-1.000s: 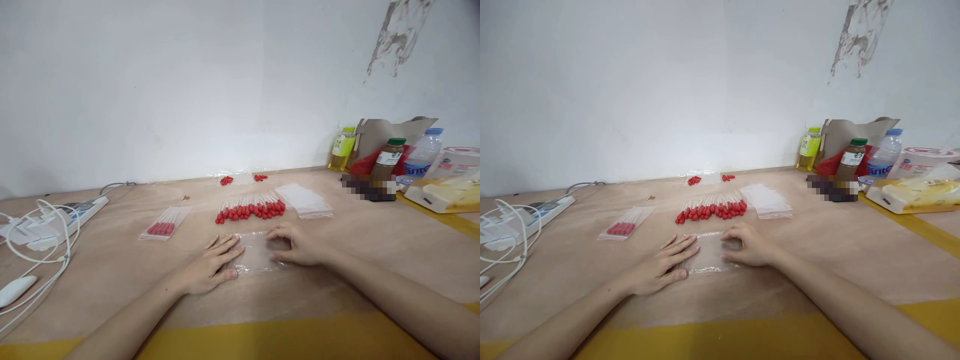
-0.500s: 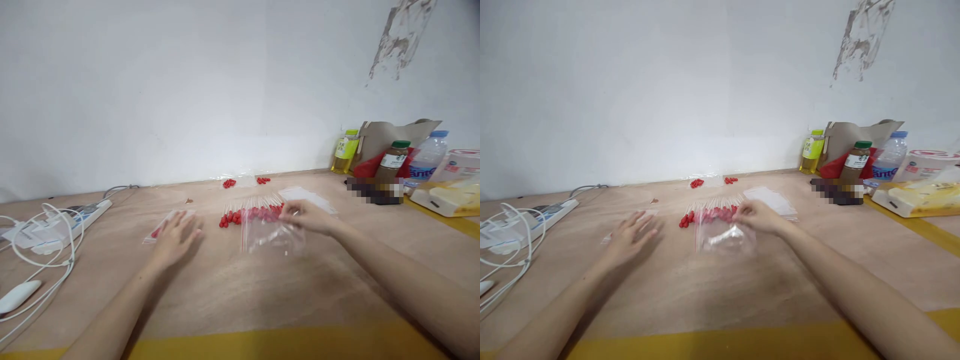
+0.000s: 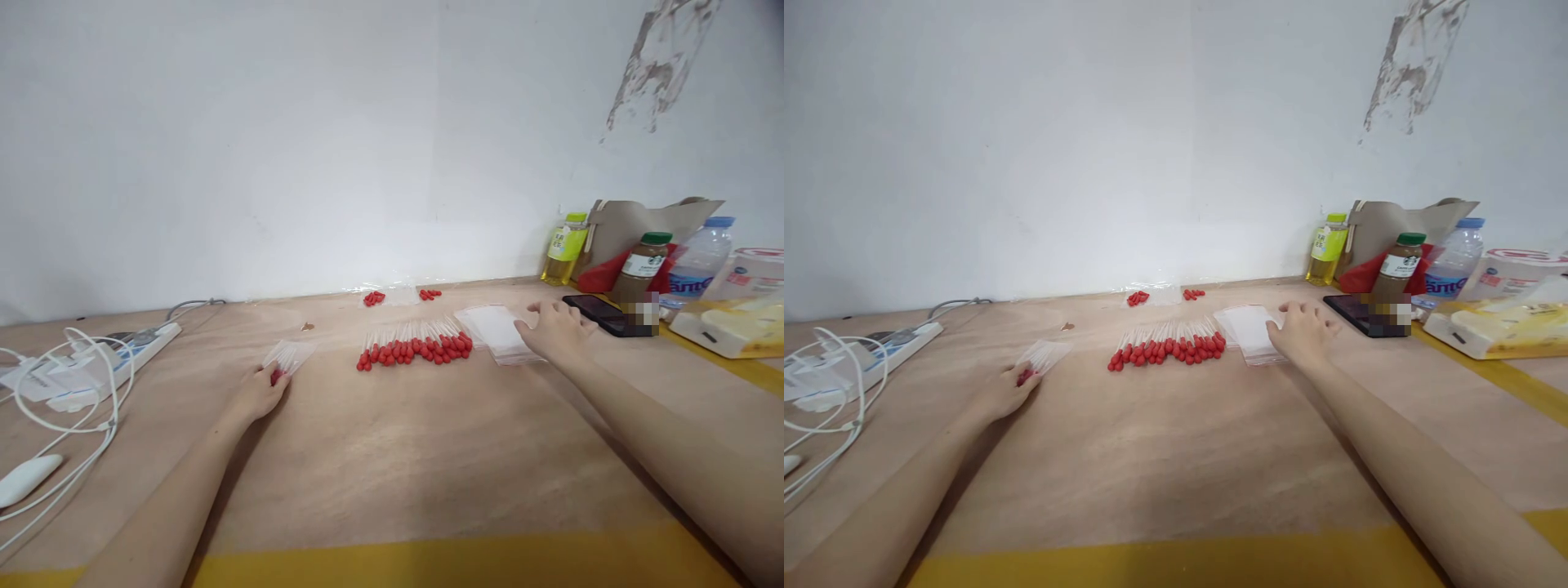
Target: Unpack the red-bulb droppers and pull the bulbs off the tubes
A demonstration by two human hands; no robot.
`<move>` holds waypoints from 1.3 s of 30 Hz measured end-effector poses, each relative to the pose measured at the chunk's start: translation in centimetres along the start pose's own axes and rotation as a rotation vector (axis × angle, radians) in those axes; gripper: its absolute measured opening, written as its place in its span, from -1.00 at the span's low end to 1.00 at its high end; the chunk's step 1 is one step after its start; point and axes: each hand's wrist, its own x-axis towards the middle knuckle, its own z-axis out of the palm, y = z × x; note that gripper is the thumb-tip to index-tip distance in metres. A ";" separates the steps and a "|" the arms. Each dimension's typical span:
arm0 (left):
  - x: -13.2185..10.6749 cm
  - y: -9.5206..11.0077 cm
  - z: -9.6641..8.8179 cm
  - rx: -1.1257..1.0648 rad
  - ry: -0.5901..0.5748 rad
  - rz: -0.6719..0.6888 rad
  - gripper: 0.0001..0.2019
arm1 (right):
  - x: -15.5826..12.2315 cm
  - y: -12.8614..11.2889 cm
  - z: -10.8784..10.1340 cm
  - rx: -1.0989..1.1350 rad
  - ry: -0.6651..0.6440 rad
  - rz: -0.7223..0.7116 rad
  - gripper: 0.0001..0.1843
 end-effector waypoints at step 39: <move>-10.1 16.2 0.6 -1.432 -0.571 -0.092 -0.38 | -11.8 -8.2 -4.0 0.741 -0.616 -1.203 -0.40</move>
